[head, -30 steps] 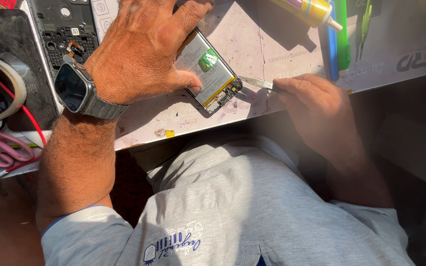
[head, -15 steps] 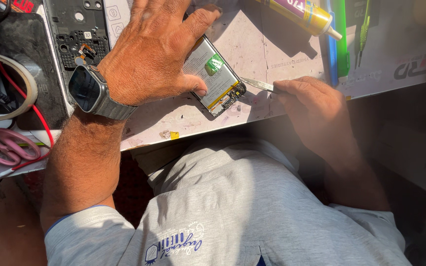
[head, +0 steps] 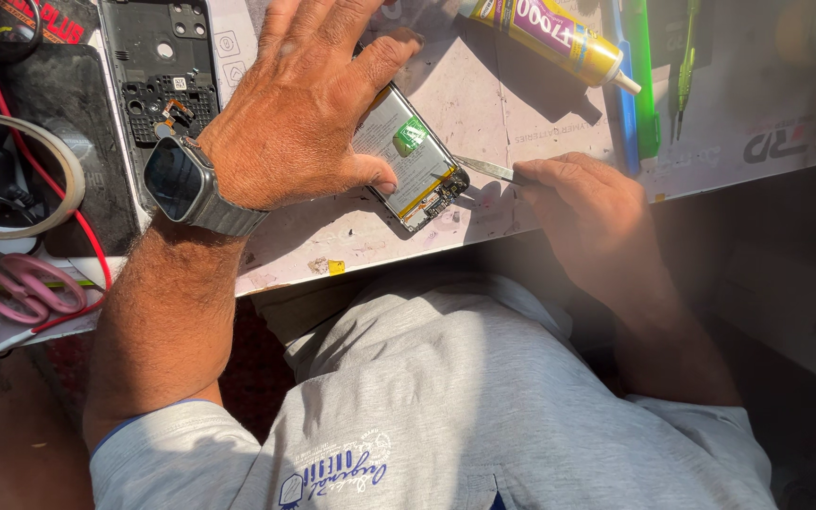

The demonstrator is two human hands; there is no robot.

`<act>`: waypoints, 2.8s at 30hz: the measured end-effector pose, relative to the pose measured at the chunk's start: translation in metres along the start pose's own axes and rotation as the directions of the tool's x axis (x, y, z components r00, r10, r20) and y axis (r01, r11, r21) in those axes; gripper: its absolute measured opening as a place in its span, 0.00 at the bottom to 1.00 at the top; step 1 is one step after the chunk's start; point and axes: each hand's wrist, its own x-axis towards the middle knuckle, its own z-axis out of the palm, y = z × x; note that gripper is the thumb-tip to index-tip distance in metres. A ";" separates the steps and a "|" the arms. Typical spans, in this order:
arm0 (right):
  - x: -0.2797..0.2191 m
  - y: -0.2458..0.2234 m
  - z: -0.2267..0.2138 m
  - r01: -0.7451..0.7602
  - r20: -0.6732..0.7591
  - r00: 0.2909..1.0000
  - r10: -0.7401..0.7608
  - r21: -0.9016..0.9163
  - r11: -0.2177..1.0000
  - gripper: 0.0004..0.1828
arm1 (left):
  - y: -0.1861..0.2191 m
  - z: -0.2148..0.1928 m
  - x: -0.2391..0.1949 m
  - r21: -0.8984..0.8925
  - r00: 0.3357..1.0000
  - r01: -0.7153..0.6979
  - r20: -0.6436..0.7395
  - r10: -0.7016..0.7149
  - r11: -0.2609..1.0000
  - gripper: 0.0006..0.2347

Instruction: The person applies adhesive to the edges of a smartphone battery, presses it into place, and uses tweezers to adjust internal components. They then clean a small circuit board with a brush and place it back into the phone chassis.

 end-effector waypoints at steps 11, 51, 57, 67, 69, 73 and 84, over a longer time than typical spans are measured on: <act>0.000 -0.001 0.002 0.009 0.006 1.000 -0.010 0.023 1.000 0.13 | 0.001 -0.004 0.001 -0.005 1.000 -0.011 -0.004 0.011 1.000 0.44; 0.046 0.023 -0.012 -0.009 -0.193 0.974 -0.121 -0.562 0.827 0.24 | 0.006 -0.006 0.010 0.033 0.970 -0.158 -0.180 0.161 0.987 0.34; 0.076 0.025 -0.015 -0.076 -0.176 0.984 -0.028 -0.557 0.827 0.28 | 0.009 -0.009 0.010 -0.017 0.899 -0.194 -0.403 0.171 0.981 0.17; 0.079 0.024 0.014 0.065 -0.101 0.976 0.195 0.981 0.183 0.21 | 0.028 0.000 0.011 -0.443 0.829 -0.312 -0.559 0.013 0.840 0.12; 0.080 0.027 0.025 0.069 -0.097 0.973 0.207 0.988 0.137 0.21 | 0.027 0.000 0.011 -0.423 0.815 -0.299 -0.580 -0.002 0.855 0.07; 0.081 0.024 0.030 0.056 -0.082 0.964 0.251 0.992 0.109 0.21 | 0.027 0.003 0.010 -0.431 0.805 -0.239 -0.589 -0.071 0.870 0.06; 0.086 -0.003 0.031 0.056 -0.089 0.942 0.323 0.992 0.111 0.19 | 0.021 0.007 0.008 -0.143 0.761 -0.198 -0.647 0.060 0.970 0.05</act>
